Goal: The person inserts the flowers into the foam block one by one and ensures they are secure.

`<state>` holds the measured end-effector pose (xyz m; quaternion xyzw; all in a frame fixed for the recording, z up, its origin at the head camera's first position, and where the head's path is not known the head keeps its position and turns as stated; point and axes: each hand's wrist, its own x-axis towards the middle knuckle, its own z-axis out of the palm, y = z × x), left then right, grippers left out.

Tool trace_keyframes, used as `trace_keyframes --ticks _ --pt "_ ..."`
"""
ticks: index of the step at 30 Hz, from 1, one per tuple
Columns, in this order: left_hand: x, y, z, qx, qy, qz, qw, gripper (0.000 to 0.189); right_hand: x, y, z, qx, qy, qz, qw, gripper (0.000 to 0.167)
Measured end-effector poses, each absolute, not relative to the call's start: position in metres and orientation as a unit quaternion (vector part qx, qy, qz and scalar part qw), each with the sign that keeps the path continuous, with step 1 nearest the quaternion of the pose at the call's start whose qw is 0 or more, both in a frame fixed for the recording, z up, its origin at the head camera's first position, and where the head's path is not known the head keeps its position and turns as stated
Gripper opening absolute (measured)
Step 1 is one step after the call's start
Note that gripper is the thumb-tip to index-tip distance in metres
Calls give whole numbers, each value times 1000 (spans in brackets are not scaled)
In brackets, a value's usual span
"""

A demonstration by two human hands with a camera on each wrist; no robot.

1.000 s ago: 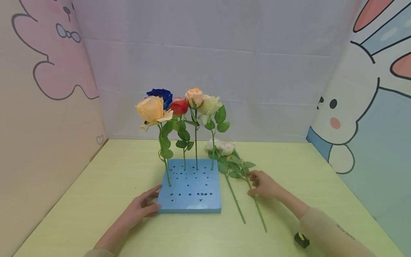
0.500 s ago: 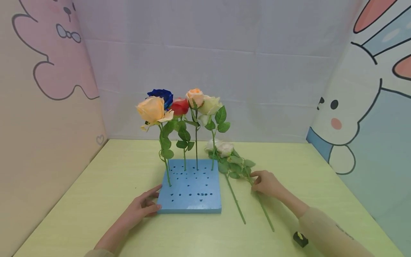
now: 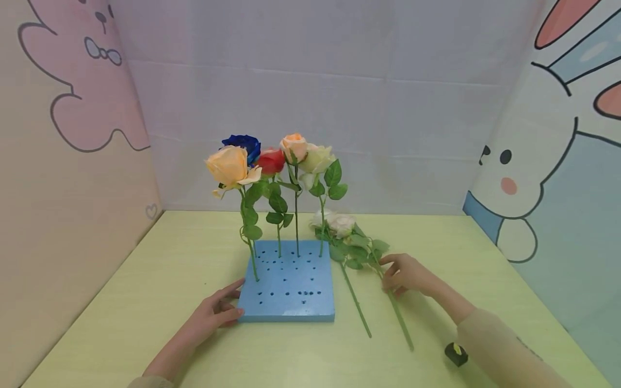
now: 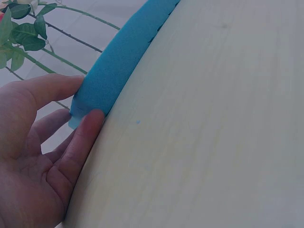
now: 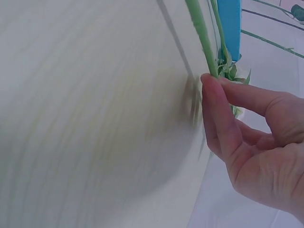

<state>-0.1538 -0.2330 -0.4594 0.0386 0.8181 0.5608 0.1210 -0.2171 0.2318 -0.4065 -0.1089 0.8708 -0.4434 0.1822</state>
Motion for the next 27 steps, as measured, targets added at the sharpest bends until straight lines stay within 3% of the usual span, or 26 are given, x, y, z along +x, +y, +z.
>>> trace_keyframes --ticks 6,16,27 --pt "-153 -232 -458 35 817 562 123 71 -219 233 -405 -100 864 -455 192 66" --pt "-153 -233 -458 42 817 561 123 71 -221 237 -393 -71 856 -491 148 63" --pt "-154 -233 -459 40 816 563 122 70 -225 241 -365 -81 851 -517 29 62"
